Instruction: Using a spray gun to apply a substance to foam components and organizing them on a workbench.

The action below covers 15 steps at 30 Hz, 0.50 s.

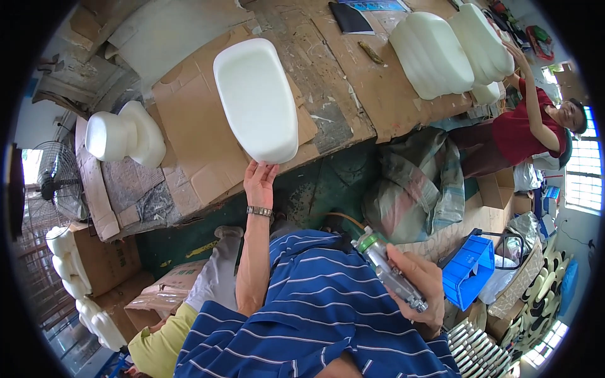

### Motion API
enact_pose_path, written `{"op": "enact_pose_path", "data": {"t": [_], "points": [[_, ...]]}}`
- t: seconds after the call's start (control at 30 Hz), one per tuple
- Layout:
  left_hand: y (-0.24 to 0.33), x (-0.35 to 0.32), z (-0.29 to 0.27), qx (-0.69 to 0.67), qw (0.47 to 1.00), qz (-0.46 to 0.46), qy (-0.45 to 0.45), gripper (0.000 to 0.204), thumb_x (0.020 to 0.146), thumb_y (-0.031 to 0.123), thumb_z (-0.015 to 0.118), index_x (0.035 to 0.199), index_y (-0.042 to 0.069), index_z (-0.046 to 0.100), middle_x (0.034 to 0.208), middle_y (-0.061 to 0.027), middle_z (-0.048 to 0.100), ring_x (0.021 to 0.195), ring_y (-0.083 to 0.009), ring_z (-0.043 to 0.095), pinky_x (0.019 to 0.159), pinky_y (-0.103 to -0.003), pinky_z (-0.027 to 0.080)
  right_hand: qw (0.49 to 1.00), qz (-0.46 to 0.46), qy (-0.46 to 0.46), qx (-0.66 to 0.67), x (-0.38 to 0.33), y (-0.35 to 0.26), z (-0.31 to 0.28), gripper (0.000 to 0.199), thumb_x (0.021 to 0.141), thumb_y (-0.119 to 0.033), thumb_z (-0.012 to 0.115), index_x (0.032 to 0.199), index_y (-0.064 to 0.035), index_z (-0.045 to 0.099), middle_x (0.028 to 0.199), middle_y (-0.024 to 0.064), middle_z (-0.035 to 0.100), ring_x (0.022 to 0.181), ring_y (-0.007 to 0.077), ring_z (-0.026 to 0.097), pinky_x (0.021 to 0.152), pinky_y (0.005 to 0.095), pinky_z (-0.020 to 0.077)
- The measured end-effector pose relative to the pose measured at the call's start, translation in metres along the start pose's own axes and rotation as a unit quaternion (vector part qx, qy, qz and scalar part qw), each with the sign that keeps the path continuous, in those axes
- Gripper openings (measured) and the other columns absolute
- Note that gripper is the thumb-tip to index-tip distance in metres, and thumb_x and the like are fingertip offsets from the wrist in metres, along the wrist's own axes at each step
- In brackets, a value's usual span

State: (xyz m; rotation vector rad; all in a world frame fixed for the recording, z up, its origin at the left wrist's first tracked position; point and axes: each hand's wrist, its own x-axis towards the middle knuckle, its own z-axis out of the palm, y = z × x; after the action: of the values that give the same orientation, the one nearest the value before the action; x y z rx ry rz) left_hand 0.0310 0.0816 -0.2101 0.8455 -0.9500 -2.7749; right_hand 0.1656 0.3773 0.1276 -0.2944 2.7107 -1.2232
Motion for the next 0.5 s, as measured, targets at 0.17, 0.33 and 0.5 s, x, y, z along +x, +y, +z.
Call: {"op": "enact_pose_path", "data": {"t": [0.17, 0.33, 0.5], "points": [[-0.002, 0.005, 0.001, -0.015, 1.0, -0.007, -0.014, 0.042, 0.095, 0.004, 0.069, 0.131, -0.004, 0.048, 0.123, -0.0153, 0.063, 0.108, -0.0259, 0.068, 0.093, -0.039, 0.061, 0.994, 0.014, 0.111, 0.019, 0.013, -0.006, 0.011, 0.057, 0.078, -0.002, 0.072, 0.134, 0.0063, 0.062, 0.099, 0.0202, 0.071, 0.081, 0.025, 0.071, 0.076, 0.0303, 0.0542], [0.0, 0.001, 0.005, -0.029, 0.999, -0.01, -0.029, 0.041, 0.094, 0.0, 0.067, 0.131, -0.003, 0.049, 0.122, -0.0139, 0.063, 0.11, -0.0263, 0.067, 0.096, -0.04, 0.06, 0.986, -0.005, 0.16, 0.042, 0.021, -0.005, 0.019, 0.053, 0.083, -0.003, 0.071, 0.134, 0.0071, 0.061, 0.101, 0.0194, 0.072, 0.083, 0.0212, 0.071, 0.078, 0.0285, 0.0544], [0.015, 0.0, 0.0, -0.04, 0.999, 0.007, -0.028, 0.036, 0.091, -0.002, 0.067, 0.124, -0.002, 0.053, 0.115, -0.0118, 0.063, 0.107, -0.0252, 0.066, 0.095, -0.039, 0.059, 0.987, 0.02, 0.131, 0.09, 0.026, -0.012, 0.022, 0.057, 0.085, -0.003, 0.072, 0.139, 0.0074, 0.057, 0.097, 0.0151, 0.072, 0.086, 0.0193, 0.069, 0.08, 0.0278, 0.0529]]}}
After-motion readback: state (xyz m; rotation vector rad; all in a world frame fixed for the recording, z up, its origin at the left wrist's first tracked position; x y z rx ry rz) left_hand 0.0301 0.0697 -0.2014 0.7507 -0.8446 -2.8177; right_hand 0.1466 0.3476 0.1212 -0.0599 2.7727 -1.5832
